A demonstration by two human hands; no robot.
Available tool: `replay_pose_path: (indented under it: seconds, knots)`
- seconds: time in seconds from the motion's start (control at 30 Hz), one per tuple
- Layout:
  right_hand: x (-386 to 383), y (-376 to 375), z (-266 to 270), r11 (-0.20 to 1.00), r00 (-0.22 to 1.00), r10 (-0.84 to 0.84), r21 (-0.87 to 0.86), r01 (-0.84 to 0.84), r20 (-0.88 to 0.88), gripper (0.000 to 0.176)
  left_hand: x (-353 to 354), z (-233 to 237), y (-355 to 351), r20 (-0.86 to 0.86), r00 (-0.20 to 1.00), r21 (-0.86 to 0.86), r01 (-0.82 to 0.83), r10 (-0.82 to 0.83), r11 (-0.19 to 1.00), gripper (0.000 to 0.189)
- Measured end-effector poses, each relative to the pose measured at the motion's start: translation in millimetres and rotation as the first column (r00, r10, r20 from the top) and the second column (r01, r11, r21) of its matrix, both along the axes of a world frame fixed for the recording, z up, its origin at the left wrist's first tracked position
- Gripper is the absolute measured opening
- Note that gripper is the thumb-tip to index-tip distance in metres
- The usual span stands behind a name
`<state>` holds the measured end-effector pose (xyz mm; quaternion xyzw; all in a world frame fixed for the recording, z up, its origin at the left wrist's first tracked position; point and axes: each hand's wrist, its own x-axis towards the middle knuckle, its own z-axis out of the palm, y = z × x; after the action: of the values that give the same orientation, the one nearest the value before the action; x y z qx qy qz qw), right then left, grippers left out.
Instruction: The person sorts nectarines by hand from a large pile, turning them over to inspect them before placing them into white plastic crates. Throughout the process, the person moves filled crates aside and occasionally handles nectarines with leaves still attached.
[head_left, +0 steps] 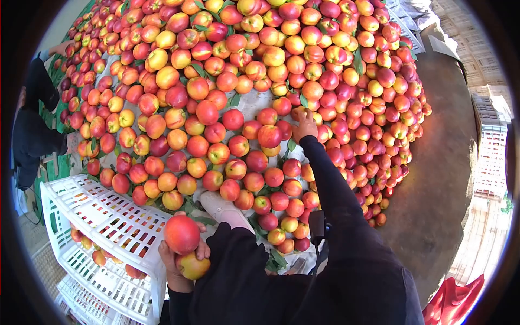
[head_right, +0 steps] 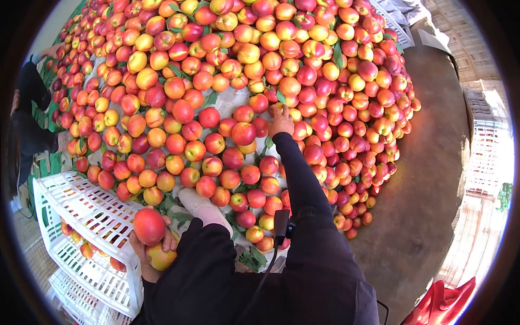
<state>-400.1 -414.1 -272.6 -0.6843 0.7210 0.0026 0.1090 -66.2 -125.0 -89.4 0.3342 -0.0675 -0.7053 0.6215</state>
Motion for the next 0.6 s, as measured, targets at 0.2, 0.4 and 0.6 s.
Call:
replay_pose_path:
  seconds: [0.2,0.4,0.6]
  knots:
    - [7.2,-34.8,-3.5,0.981,0.986,-0.006,0.191,0.039,-0.168,0.061,66.6,72.8,48.8,0.079,0.997,-0.311,0.006,0.019,0.951,0.065]
    - [-11.8,-21.8,-0.5,0.967,0.976,0.116,0.246,-0.068,-0.183,0.065,139.2,118.1,127.6,0.785,0.593,0.049,-0.346,0.178,0.937,0.068]
    - [33.9,50.8,58.4,0.694,-0.244,-0.699,0.72,-0.006,0.672,0.041,120.6,121.1,100.6,0.955,0.297,0.153,-0.426,-0.022,0.892,0.054]
